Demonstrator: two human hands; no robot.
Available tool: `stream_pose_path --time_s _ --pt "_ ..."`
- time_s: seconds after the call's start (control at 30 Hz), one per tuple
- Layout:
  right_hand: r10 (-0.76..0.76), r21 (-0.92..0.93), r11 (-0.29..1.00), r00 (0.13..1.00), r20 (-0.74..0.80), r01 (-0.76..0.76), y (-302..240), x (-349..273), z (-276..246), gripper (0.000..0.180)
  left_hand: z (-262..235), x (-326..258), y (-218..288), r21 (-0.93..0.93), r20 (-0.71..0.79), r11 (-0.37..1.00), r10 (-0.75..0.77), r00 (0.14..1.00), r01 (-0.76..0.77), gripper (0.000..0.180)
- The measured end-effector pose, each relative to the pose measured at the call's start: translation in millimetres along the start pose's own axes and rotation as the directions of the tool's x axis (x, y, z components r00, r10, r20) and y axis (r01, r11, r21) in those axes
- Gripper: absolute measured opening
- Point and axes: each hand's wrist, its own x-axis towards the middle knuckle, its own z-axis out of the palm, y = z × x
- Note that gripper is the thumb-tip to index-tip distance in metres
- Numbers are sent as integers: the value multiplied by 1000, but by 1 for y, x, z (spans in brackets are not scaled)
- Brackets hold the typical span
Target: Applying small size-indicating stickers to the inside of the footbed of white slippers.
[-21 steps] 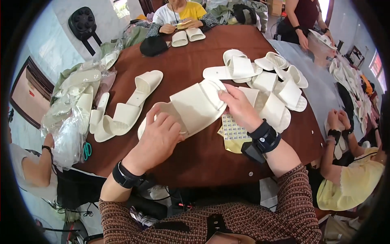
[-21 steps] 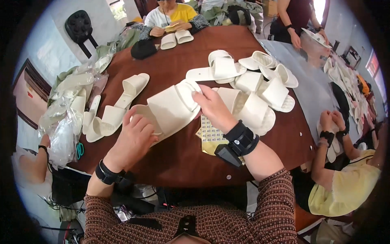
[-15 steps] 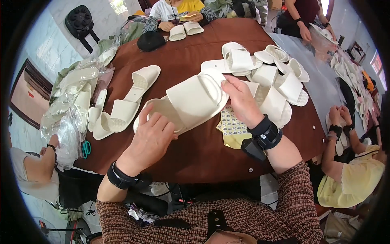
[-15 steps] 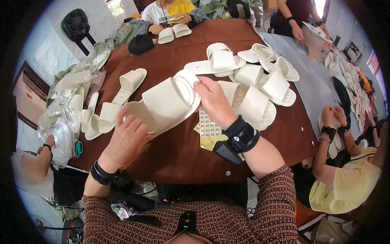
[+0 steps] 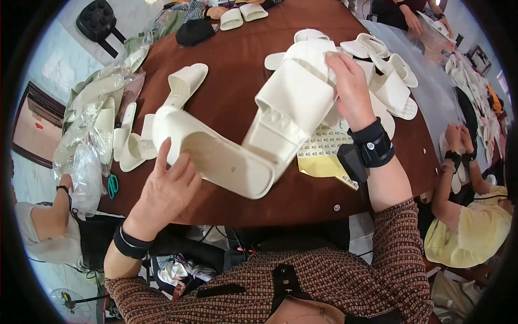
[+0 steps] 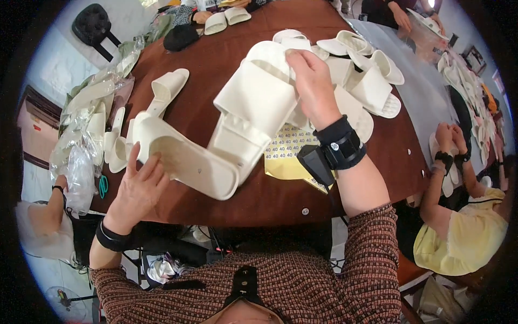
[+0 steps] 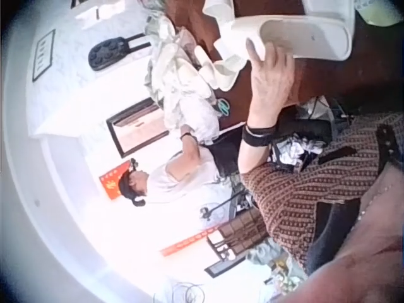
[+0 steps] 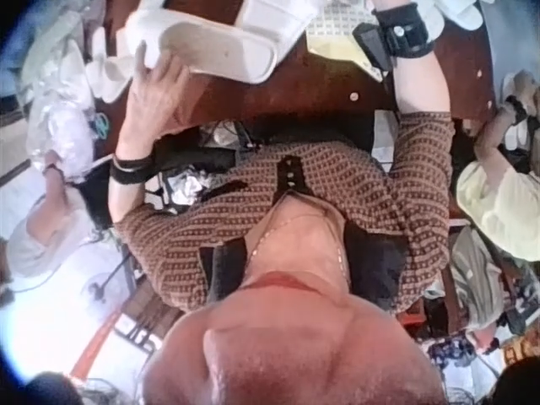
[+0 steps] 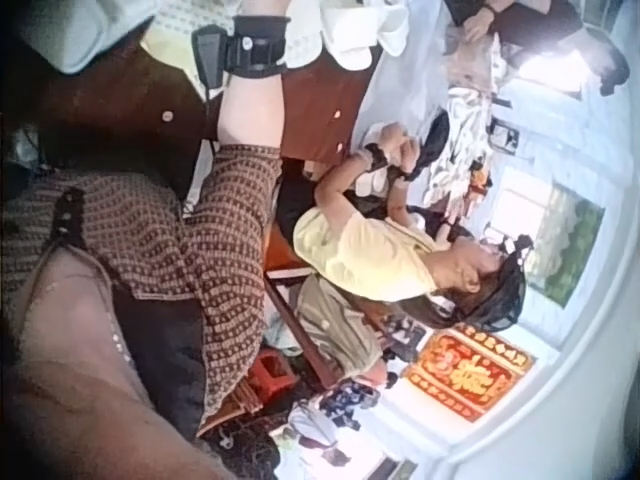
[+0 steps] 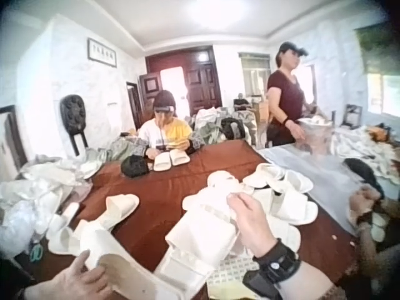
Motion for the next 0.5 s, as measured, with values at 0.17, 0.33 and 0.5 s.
stream_pose_path --time_s 0.17,0.33,0.5 --pt "107 -44 994 974 201 -100 -7 17 9 28 -2 9 -22 204 27 976 71 997 -75 18" --pt "84 -83 994 969 231 -66 -13 22 31 29 -2 32 -43 451 33 886 104 994 -108 23" --pt "42 -150 989 916 399 20 -16 35 39 40 -1 36 -45 170 -131 981 -75 989 97 26"
